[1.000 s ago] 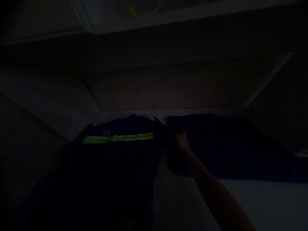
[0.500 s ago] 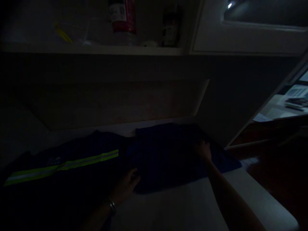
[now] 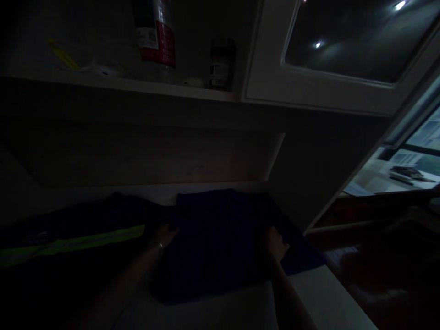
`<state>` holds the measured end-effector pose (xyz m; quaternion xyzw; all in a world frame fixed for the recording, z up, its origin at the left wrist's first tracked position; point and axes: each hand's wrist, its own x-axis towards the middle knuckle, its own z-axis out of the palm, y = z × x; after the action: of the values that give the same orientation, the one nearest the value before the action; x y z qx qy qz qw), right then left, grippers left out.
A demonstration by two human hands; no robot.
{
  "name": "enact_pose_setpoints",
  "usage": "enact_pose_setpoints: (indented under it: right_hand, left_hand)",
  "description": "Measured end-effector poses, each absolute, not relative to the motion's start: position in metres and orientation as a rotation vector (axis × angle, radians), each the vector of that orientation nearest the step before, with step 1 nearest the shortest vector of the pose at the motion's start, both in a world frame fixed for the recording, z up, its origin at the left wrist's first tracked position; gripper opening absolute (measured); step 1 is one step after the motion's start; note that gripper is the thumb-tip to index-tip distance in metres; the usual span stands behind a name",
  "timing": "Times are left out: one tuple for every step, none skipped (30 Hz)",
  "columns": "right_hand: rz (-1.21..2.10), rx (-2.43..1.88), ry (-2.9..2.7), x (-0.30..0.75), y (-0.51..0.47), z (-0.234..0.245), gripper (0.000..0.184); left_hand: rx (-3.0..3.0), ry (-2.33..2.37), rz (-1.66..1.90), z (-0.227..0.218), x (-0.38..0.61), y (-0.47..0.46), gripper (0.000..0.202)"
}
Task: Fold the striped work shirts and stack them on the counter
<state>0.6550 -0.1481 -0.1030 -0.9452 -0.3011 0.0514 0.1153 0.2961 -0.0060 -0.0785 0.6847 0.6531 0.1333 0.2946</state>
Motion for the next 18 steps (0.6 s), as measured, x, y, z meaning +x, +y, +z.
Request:
enact_pose_setpoints:
  right_hand:
    - [0.156, -2.754, -0.894, 0.657, -0.148, -0.103, 0.038]
    - [0.157, -2.74, -0.907, 0.658, -0.148, -0.104, 0.037]
    - [0.16, -2.73, -0.92, 0.659, -0.148, -0.103, 0.037]
    - [0.162, -2.724, -0.932, 0.659, -0.148, -0.103, 0.036]
    - [0.153, -2.72, -0.939, 0.658, -0.148, -0.102, 0.036]
    - [0.144, -2.718, -0.94, 0.657, -0.148, -0.101, 0.036]
    - [0.138, -2.717, -0.939, 0.655, -0.148, -0.1, 0.037]
    - [0.13, -2.714, -0.938, 0.653, -0.149, -0.099, 0.038]
    - [0.126, -2.713, -0.937, 0.652, -0.149, -0.098, 0.039]
    - [0.129, -2.714, -0.943, 0.65, -0.15, -0.097, 0.039]
    - [0.136, -2.713, -0.955, 0.648, -0.151, -0.097, 0.039]
    - [0.138, -2.708, -0.973, 0.647, -0.151, -0.097, 0.038]
    - [0.14, -2.702, -0.987, 0.647, -0.151, -0.097, 0.038]
    - [0.145, -2.692, -0.988, 0.647, -0.151, -0.098, 0.038]
    - [0.152, -2.681, -0.975, 0.648, -0.15, -0.098, 0.038]
    - [0.159, -2.669, -0.945, 0.649, -0.15, -0.098, 0.04]
    - [0.165, -2.658, -0.901, 0.652, -0.149, -0.097, 0.043]
    - [0.168, -2.645, -0.855, 0.656, -0.15, -0.095, 0.046]
  left_hand:
    - [1.85, 1.741, 0.346, -0.075, 0.297, -0.007, 0.038]
    - [1.895, 1.741, 0.343, -0.07, 0.299, -0.01, 0.036]
    - [1.952, 1.737, 0.346, -0.065, 0.301, -0.015, 0.034]
    - [2.01, 1.727, 0.352, -0.059, 0.303, -0.021, 0.031]
    - [2.084, 1.714, 0.355, -0.053, 0.306, -0.027, 0.029]
    - [2.178, 1.701, 0.351, -0.048, 0.31, -0.034, 0.028]
    - [2.293, 1.685, 0.332, -0.042, 0.313, -0.04, 0.028]
    - [2.412, 1.661, 0.299, -0.036, 0.317, -0.046, 0.029]
    - [2.521, 1.633, 0.257, -0.031, 0.321, -0.051, 0.03]
    - [2.609, 1.597, 0.218, -0.025, 0.325, -0.056, 0.032]
    - [2.663, 1.556, 0.197, -0.021, 0.329, -0.062, 0.034]
    - [2.678, 1.506, 0.208, -0.017, 0.333, -0.07, 0.035]
    - [2.68, 1.427, 0.248, -0.014, 0.338, -0.08, 0.036]
    - [2.685, 1.296, 0.305, -0.013, 0.342, -0.093, 0.036]
    - [2.691, 1.103, 0.352, -0.014, 0.346, -0.107, 0.034]
    - [2.666, 0.873, 0.363, -0.016, 0.349, -0.122, 0.03]
    - [2.609, 0.655, 0.333, -0.019, 0.351, -0.138, 0.025]
    - [2.537, 0.48, 0.268, -0.024, 0.35, -0.153, 0.021]
